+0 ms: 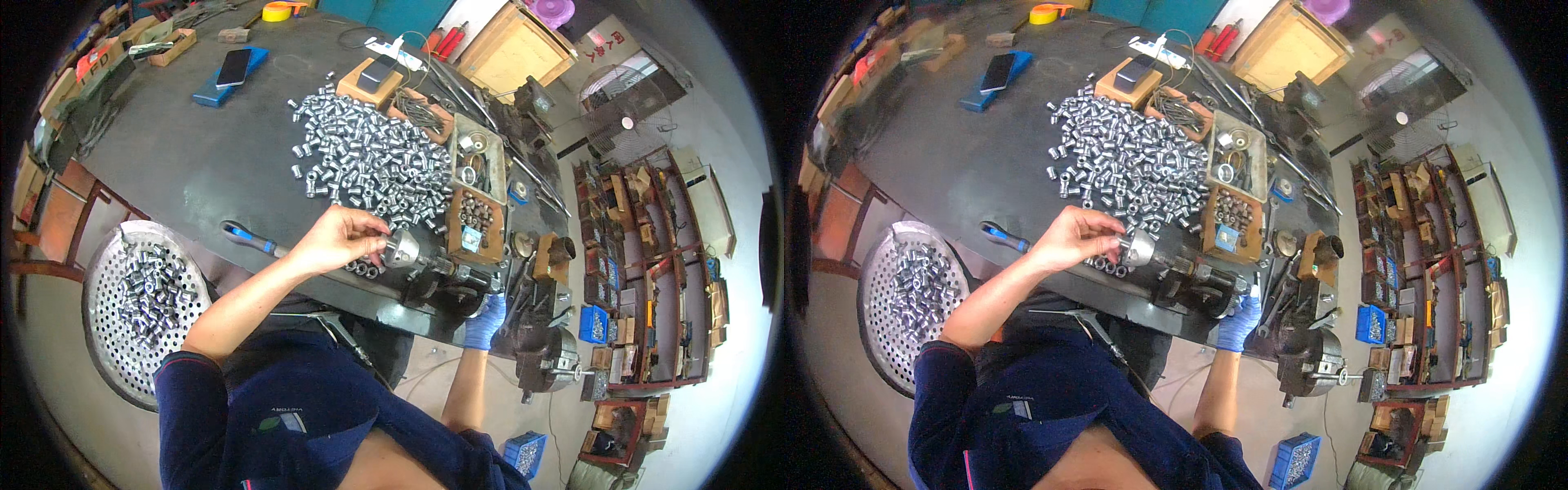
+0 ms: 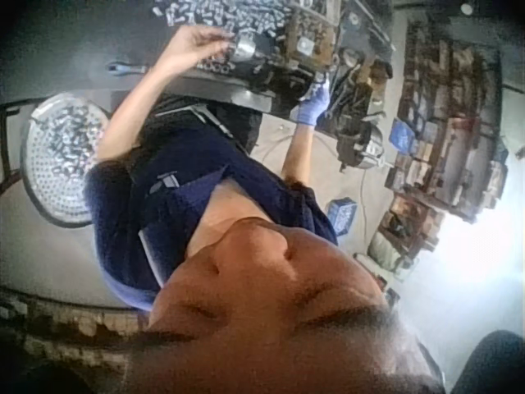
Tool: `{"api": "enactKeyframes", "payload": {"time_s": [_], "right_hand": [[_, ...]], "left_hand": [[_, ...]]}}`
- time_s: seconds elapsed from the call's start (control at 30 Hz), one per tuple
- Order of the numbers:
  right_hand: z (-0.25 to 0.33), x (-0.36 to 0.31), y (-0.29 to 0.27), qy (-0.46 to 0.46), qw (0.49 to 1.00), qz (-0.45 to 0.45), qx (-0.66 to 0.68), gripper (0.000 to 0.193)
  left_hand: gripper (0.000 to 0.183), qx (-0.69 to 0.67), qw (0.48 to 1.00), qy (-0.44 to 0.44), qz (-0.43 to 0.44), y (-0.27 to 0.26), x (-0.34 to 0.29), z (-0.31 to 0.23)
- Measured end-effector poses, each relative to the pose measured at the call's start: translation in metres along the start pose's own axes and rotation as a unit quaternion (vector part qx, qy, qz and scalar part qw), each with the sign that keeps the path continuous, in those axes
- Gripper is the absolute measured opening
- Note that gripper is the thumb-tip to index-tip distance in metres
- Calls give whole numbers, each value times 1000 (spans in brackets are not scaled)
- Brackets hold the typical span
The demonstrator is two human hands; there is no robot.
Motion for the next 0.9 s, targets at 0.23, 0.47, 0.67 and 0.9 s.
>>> {"api": "enactKeyframes", "payload": {"time_s": [0.23, 0.47, 0.67, 0.9], "right_hand": [[4, -5, -25, 33, 995, 77, 49, 22], [55, -48, 2, 25, 997, 77, -4, 33], [96, -13, 61, -35, 979, 203, 3, 42], [40, 88, 33, 114, 939, 266, 187, 47]], "left_hand": [[18, 35, 999, -17, 35, -1, 11, 2], [22, 64, 997, -10, 44, 0, 9, -1], [25, 191, 981, 35, 20, 3, 8, -6], [26, 219, 975, 36, 18, 8, 9, -16]]}}
Point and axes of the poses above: each hand's wrist, its own x-axis towards the middle knuckle, its own y-axis out of the palm, z = x × y, the point moved 3 cm from there along x, towards the middle knuckle, and after that the axes turned 2 degrees about z, right-handed, at the moved point
